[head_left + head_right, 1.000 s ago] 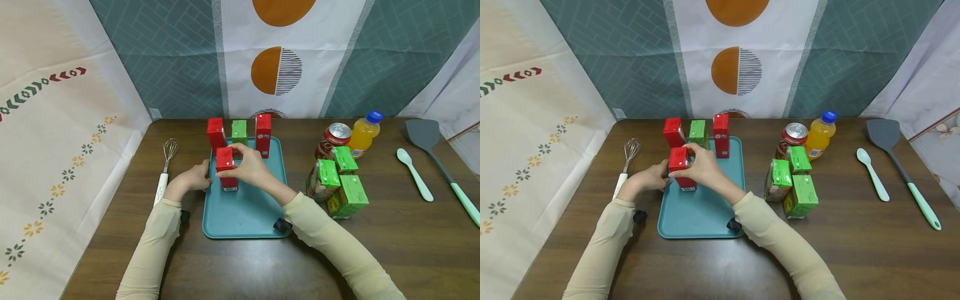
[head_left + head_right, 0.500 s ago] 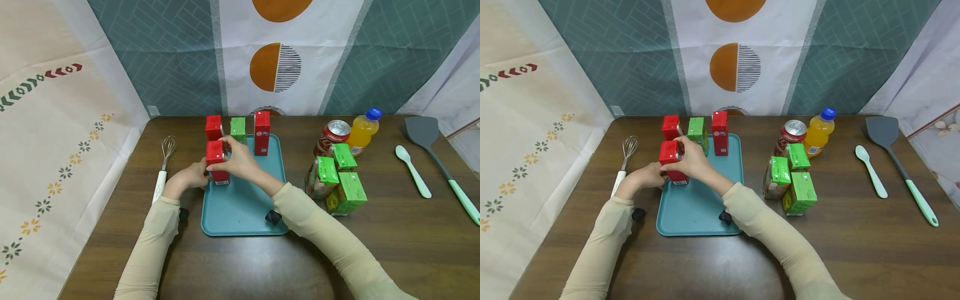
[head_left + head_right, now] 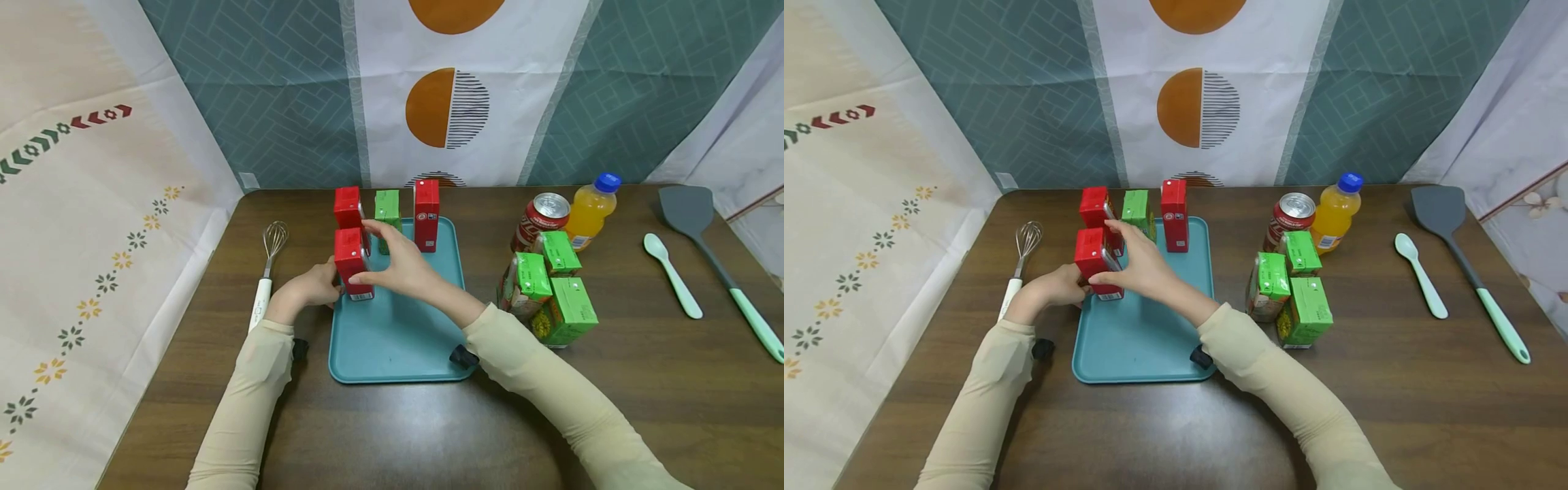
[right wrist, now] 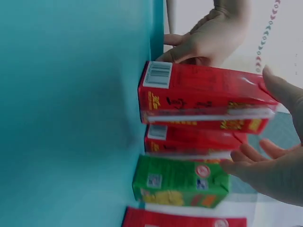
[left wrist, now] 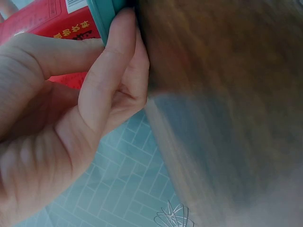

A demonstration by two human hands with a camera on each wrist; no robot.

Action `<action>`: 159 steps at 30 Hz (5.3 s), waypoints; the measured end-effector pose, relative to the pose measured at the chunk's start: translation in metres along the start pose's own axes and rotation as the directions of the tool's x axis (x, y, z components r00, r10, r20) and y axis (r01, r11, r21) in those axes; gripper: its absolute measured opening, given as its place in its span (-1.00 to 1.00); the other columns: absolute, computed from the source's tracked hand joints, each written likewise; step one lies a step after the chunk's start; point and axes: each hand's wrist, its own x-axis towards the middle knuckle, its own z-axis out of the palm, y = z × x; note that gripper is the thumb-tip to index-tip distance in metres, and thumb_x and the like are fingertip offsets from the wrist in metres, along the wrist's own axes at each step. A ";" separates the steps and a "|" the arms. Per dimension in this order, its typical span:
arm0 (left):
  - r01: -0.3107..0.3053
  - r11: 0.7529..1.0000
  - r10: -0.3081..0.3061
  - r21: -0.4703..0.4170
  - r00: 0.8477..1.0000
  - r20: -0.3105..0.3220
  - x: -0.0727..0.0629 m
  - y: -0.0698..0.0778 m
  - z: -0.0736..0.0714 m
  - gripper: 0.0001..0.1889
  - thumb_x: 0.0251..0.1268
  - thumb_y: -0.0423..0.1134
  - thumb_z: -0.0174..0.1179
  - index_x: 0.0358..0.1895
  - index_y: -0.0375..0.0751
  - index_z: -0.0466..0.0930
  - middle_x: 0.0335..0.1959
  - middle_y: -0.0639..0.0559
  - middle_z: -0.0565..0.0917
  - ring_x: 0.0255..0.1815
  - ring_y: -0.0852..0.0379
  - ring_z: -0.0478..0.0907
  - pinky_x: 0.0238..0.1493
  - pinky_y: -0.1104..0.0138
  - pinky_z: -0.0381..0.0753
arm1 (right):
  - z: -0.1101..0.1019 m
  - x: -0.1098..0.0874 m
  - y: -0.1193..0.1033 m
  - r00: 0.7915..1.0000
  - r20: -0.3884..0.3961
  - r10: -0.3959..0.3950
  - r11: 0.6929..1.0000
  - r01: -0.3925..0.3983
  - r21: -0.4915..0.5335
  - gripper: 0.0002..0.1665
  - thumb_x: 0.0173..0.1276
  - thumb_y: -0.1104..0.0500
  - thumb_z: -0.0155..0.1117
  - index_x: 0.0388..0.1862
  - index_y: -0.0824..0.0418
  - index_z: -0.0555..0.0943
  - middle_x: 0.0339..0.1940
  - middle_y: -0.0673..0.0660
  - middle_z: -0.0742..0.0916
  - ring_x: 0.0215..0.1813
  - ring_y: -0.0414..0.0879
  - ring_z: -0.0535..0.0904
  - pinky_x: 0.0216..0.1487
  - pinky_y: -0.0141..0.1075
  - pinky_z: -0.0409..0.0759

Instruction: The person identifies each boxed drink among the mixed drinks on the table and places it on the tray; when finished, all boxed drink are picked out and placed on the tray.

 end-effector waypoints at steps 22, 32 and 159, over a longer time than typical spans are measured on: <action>-0.007 1.000 0.007 0.004 1.000 0.009 0.003 -0.001 -0.001 -0.34 0.15 -0.46 0.08 0.33 -0.38 0.03 0.10 -0.37 0.46 -0.24 -0.10 0.57 -0.31 0.21 0.66 | -0.118 -0.113 0.029 0.999 0.023 -0.028 0.988 0.031 -0.152 -0.25 0.02 0.11 0.50 0.17 0.26 0.41 0.15 0.17 0.55 0.19 0.10 0.48 0.14 0.00 0.48; -0.012 1.000 0.012 0.001 1.000 0.006 0.000 -0.002 -0.001 -0.33 0.15 -0.48 0.10 0.33 -0.38 0.02 0.18 -0.39 0.41 -0.11 -0.17 0.55 -0.26 0.18 0.66 | -0.143 -0.153 0.048 0.996 -0.082 -0.026 0.970 0.006 -0.242 -0.31 0.00 0.12 0.50 0.12 0.19 0.45 0.07 0.12 0.58 0.13 0.11 0.52 0.11 -0.02 0.43; -0.003 1.000 0.003 0.009 1.000 0.019 0.002 0.002 -0.002 -0.40 0.17 -0.50 0.04 0.28 -0.41 0.04 0.02 -0.39 0.47 -0.35 -0.05 0.59 -0.37 0.23 0.66 | -0.028 0.002 0.032 0.997 0.063 0.055 0.995 -0.049 -0.089 0.03 -0.12 0.16 0.57 0.36 0.09 0.28 0.25 0.14 0.43 0.21 -0.01 0.33 0.12 -0.07 0.50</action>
